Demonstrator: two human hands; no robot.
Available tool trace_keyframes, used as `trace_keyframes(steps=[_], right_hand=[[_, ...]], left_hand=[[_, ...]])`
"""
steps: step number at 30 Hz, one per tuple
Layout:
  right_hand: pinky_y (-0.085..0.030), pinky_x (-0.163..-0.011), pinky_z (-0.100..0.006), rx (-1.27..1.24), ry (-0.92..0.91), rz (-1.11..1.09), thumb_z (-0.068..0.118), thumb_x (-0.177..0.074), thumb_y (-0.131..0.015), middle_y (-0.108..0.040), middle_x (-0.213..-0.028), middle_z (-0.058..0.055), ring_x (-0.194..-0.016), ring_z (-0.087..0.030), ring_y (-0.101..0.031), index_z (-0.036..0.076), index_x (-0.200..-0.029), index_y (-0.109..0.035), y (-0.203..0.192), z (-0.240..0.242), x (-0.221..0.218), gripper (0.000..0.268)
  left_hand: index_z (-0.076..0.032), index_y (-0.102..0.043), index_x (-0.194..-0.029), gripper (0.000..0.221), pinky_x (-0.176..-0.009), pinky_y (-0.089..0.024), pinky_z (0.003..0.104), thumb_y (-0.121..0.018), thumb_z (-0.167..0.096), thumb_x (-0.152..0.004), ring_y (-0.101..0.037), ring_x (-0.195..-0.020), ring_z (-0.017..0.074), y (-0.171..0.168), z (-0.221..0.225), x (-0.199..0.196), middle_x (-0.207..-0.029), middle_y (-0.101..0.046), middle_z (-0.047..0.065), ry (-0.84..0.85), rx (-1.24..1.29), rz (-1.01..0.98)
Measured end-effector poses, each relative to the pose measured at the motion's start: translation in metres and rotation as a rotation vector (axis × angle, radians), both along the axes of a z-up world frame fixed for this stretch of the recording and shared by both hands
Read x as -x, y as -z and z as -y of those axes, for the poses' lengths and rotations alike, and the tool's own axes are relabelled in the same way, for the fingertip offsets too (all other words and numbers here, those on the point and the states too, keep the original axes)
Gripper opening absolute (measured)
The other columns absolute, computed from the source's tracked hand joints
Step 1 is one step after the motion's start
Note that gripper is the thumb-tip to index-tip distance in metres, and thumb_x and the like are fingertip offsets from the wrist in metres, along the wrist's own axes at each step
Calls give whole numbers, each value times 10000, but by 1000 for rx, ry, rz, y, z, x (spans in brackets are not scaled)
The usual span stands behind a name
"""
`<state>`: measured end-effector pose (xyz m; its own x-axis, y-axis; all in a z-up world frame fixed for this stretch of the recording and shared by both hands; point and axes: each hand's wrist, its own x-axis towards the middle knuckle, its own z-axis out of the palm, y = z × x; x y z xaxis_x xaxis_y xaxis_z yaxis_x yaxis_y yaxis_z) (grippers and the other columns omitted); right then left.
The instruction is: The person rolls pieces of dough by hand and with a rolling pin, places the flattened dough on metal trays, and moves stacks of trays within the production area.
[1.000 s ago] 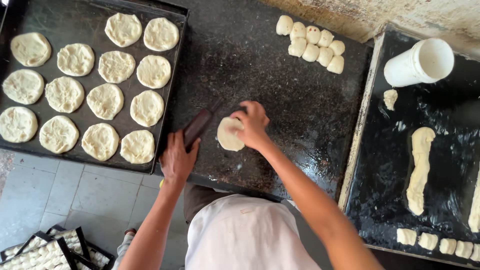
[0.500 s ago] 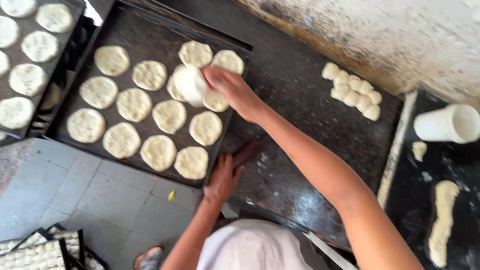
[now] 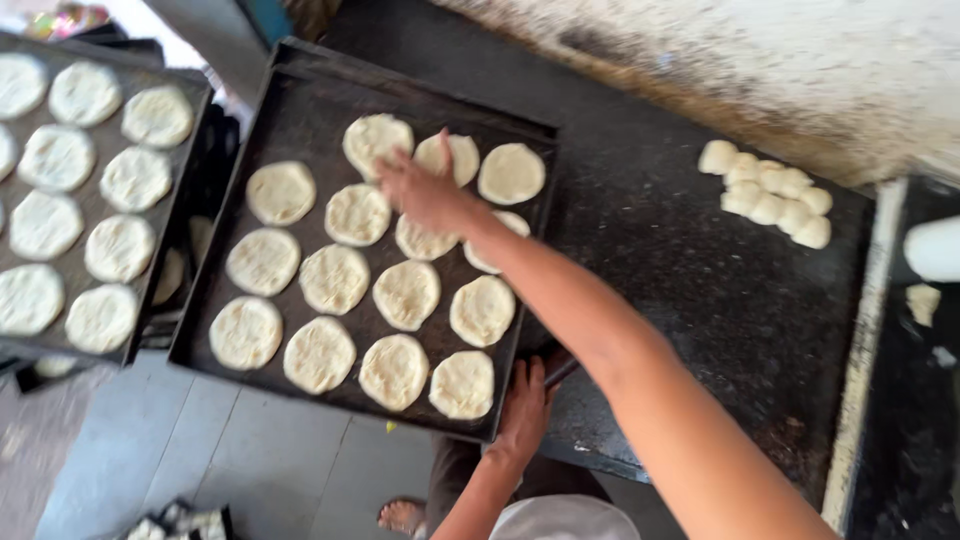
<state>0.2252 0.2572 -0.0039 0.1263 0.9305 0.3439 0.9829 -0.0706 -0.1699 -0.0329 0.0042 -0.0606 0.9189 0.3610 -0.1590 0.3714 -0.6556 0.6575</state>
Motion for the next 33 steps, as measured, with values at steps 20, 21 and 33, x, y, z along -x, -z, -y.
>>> trace_keyframes(steps=[20,21,33], right_hand=[[-457,-1133,-458,-451,695,-369,-63,-953,-537,-646,-1359,-211,-1297,-403,-603,27,-1343,-589,-48,427,-39,404],[-423,-1181,-492,-388,648,-404,-49,-935,-523,-627,-1381,-206,-1341,-384,-572,10,-1353,-580,-44,443,8,426],[-470,-1168,-391,199,574,-555,30,-1082,-520,-459,-1684,-98,-1523,-258,-465,86,-1400,-556,-36,420,41,325]], left_hand=[[0,-568,-1304,594,-527,-564,413,-618,-468,-942,-698,-722,337,-101,-8,-29,-1043,-632,188,-99,-423,-21],[-4,-571,-1291,570,-539,-563,412,-616,-467,-960,-695,-730,335,-100,-6,-29,-1036,-626,182,-89,-424,-28],[7,-545,-1271,545,-608,-575,434,-622,-444,-975,-681,-830,366,-80,11,-11,-1045,-600,194,-158,-496,53]])
